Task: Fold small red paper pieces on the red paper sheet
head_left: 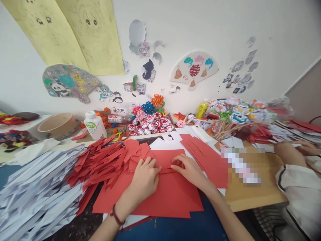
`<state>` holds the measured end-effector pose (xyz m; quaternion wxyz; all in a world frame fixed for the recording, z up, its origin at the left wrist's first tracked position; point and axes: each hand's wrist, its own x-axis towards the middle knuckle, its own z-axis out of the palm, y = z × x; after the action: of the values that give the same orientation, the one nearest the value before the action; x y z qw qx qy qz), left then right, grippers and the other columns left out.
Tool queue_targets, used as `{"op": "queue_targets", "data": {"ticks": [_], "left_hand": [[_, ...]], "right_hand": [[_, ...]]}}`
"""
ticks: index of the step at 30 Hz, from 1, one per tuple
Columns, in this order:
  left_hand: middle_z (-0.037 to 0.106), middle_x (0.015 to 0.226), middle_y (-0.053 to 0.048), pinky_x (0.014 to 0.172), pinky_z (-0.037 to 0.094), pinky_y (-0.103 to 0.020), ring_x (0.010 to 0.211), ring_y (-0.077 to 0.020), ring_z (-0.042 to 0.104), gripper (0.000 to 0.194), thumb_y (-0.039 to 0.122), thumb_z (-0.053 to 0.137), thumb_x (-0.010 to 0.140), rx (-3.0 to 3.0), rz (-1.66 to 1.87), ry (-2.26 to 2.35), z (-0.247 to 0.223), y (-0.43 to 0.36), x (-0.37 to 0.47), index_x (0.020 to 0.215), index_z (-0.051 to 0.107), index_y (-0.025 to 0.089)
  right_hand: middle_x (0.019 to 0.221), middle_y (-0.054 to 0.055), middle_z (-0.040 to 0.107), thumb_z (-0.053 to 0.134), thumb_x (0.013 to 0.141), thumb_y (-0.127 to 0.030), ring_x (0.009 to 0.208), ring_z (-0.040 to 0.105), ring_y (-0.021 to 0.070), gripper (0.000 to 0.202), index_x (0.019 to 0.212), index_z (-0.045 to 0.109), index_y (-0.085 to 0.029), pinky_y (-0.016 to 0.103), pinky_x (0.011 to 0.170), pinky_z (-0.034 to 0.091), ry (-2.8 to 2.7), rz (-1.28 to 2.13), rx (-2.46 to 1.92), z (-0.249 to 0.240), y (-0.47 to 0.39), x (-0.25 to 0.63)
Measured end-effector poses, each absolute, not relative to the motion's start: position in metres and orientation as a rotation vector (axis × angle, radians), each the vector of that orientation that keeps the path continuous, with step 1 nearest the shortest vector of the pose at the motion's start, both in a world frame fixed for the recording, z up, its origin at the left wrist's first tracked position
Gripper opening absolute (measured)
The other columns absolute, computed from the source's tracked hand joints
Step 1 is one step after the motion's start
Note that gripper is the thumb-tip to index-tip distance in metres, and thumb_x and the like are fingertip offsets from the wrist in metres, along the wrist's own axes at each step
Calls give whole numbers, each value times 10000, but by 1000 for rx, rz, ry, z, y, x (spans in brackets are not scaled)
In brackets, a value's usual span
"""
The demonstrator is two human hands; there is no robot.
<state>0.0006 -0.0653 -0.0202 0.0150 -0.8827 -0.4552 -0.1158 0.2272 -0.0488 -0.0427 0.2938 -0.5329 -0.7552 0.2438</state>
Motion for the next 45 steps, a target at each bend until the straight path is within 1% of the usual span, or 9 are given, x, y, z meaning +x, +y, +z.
{"op": "queue_targets", "data": {"ticks": [5, 13, 16, 20, 24, 29, 37, 41, 45], "left_hand": [[606, 823, -34, 740, 328, -333, 861, -200, 546, 262, 382, 512, 919, -2830, -398, -1534, -11, -52, 8, 818, 695, 223], [625, 879, -30, 696, 353, -301, 857, -199, 553, 108, 280, 661, 825, -2825, -570, -1717, -38, -38, 25, 828, 605, 188], [629, 838, -20, 695, 356, -303, 836, -196, 562, 85, 250, 651, 827, -2857, -589, -1721, -40, -37, 26, 813, 598, 186], [634, 825, -21, 701, 364, -301, 831, -192, 554, 28, 200, 607, 860, -2872, -558, -1551, -33, -44, 26, 837, 598, 186], [622, 840, -42, 696, 366, -318, 817, -204, 535, 107, 138, 544, 890, -2762, -344, -1235, -28, -56, 21, 804, 593, 177], [604, 809, -55, 650, 366, -332, 766, -209, 533, 75, 90, 544, 878, -2707, -139, -836, -29, -66, 12, 895, 595, 141], [586, 775, -51, 617, 373, -334, 718, -216, 521, 82, 49, 569, 833, -2657, -156, -776, -41, -59, 17, 816, 575, 129], [568, 756, -43, 629, 370, -336, 712, -215, 513, 134, 62, 530, 855, -2620, -340, -949, -43, -58, 22, 762, 542, 158], [565, 756, -29, 647, 364, -329, 698, -198, 506, 149, 117, 478, 908, -2659, -450, -1033, -37, -63, 21, 782, 532, 175]], "right_hand": [[905, 12, 595, 690, 806, -243, 814, 590, 171, 139, 896, 588, -213, 284, 711, 436, -2082, 555, -1421, -38, -49, 217], [933, 10, 577, 684, 821, -247, 811, 579, 161, 142, 923, 590, -212, 279, 712, 433, -2115, 558, -1397, -39, -54, 221], [936, 11, 582, 670, 840, -259, 817, 569, 160, 117, 920, 599, -212, 275, 707, 427, -2159, 558, -1361, -37, -52, 223], [829, 10, 603, 627, 865, -166, 818, 544, 176, 57, 821, 609, -198, 288, 718, 409, -2351, 399, -1229, -37, -45, 224], [780, 42, 607, 502, 925, -118, 785, 511, 199, 193, 787, 620, -183, 326, 710, 385, -2540, 13, -1111, -39, -48, 227], [797, 70, 605, 420, 929, -58, 776, 496, 218, 258, 923, 658, -158, 344, 693, 380, -2667, -296, -1025, -39, -66, 233], [787, 47, 588, 482, 936, -112, 767, 510, 203, 166, 915, 641, -157, 331, 696, 377, -2596, -462, -1087, -46, -64, 230], [784, 60, 590, 465, 953, -156, 781, 509, 205, 188, 872, 634, -149, 336, 718, 373, -2565, -499, -1030, -50, -61, 227], [710, 53, 565, 399, 958, -84, 701, 483, 183, 296, 772, 622, -144, 314, 654, 349, -2489, -483, -966, -52, -63, 220]]}}
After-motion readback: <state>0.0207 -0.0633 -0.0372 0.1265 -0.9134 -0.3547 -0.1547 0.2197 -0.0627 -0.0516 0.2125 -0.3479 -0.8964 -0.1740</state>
